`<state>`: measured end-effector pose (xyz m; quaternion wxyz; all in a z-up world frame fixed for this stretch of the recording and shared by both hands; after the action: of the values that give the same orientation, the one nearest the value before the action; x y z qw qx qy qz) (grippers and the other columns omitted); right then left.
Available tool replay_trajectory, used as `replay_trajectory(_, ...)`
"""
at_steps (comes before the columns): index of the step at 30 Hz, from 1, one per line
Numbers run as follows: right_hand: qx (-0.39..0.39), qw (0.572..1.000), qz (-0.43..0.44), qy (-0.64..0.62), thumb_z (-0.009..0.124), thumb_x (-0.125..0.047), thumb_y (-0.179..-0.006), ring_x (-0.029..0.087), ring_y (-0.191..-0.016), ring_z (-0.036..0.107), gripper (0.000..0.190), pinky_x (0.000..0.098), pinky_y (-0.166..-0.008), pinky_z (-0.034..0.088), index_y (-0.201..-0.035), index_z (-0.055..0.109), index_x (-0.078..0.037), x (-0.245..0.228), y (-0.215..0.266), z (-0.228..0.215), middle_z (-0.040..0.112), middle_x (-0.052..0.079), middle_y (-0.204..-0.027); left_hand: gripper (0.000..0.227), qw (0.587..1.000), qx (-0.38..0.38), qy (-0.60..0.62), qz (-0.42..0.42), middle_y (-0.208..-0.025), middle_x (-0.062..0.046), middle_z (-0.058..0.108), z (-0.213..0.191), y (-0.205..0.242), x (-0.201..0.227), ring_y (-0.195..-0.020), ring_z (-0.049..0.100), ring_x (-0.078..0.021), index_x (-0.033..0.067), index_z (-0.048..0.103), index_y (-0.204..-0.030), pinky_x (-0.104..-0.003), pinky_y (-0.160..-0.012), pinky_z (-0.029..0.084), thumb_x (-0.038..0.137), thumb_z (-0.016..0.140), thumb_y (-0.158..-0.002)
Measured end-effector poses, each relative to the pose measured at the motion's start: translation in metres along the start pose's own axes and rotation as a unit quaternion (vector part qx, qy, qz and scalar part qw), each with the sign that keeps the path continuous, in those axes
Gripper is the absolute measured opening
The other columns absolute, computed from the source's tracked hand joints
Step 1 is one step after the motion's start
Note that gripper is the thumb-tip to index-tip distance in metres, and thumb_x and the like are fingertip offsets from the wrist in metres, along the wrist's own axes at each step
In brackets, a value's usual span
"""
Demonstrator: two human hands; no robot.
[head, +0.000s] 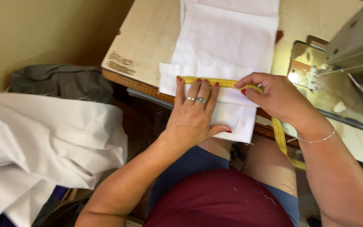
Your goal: Measuring and folding white fabric components using a tape measure at a sewing workstation.
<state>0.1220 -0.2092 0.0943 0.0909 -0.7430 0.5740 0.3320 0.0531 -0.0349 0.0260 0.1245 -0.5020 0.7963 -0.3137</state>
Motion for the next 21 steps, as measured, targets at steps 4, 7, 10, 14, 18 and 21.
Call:
replay_trajectory(4, 0.034, 0.989, 0.142, 0.015, 0.057, -0.019, -0.099, 0.013, -0.05, 0.025, 0.022, 0.0274, -0.054, 0.022, -0.102, 0.078, -0.024, 0.027, 0.025, -0.02, 0.035, -0.001, -0.053, 0.112, 0.998, -0.048, -0.043, 0.019, -0.13, -0.022, 0.058, -0.006, -0.007, 0.005, -0.125, 0.055, -0.0432, -0.0004, 0.051, -0.147, -0.074, -0.112, 0.032, 0.09, 0.055, -0.081)
replay_trajectory(7, 0.054, 0.972, 0.217, 0.067, 0.053, -0.024, -0.1, 0.019, -0.073, 0.054, 0.025, 0.0319, -0.073, 0.038, -0.113, 0.075, -0.027, 0.046, 0.051, -0.035, 0.075, -0.001, -0.111, 0.115, 0.993, -0.084, -0.086, 0.007, -0.134, -0.025, 0.056, 0.004, -0.008, 0.007, -0.129, 0.054, -0.0455, 0.0087, 0.048, -0.154, -0.076, -0.111, 0.027, 0.097, 0.045, -0.081)
replay_trajectory(10, 0.11, 0.974, 0.185, 0.07, 0.059, -0.024, -0.102, 0.019, -0.05, 0.039, 0.021, 0.0333, -0.054, 0.034, -0.116, 0.075, -0.025, 0.071, 0.074, -0.047, 0.071, -0.001, -0.096, 0.118, 0.988, -0.095, -0.119, 0.002, -0.127, -0.022, 0.06, 0.005, -0.012, 0.01, -0.125, 0.052, -0.045, 0.0149, 0.048, -0.156, -0.076, -0.109, 0.029, 0.103, 0.039, -0.078)
replay_trajectory(14, 0.193, 0.966, 0.152, 0.08, 0.059, -0.015, -0.105, 0.021, -0.062, 0.051, 0.02, 0.0343, -0.06, 0.04, -0.117, 0.075, -0.016, 0.094, 0.098, -0.063, 0.069, 0.002, -0.118, 0.118, 0.985, -0.086, -0.149, -0.002, -0.123, -0.021, 0.063, 0.0, -0.019, 0.015, -0.118, 0.056, -0.0453, 0.0165, 0.057, -0.148, -0.075, -0.105, 0.033, 0.107, 0.04, -0.074)
replay_trajectory(18, 0.293, 0.902, -0.043, 0.315, 0.061, -0.003, -0.101, 0.039, -0.121, 0.054, 0.035, 0.0487, -0.106, 0.043, -0.132, 0.075, -0.01, 0.153, 0.099, -0.065, 0.066, 0.012, -0.14, 0.112, 0.975, -0.096, -0.2, -0.007, -0.121, -0.013, 0.064, -0.008, -0.028, 0.021, -0.111, 0.06, -0.039, 0.0194, 0.062, -0.141, -0.073, -0.105, 0.036, 0.107, 0.038, -0.076)
replay_trajectory(21, 0.244, 0.914, 0.021, 0.325, 0.06, -0.014, -0.103, 0.042, -0.122, 0.054, 0.036, 0.0523, -0.106, 0.04, -0.137, 0.071, -0.011, 0.164, 0.095, -0.057, 0.063, 0.013, -0.144, 0.114, 0.979, -0.102, -0.174, 0.029, -0.132, -0.011, 0.062, 0.002, -0.033, 0.024, -0.112, 0.061, -0.0415, 0.0042, 0.067, -0.13, -0.058, -0.105, 0.042, 0.102, 0.034, -0.082)
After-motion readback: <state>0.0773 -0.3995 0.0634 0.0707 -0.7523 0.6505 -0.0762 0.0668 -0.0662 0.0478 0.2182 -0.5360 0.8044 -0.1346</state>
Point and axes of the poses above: each hand's wrist, its own y-axis away from the middle knuckle, its own z-axis out of the palm, x = y × z, the point moved 5 cm from there along -y, towards the middle knuckle
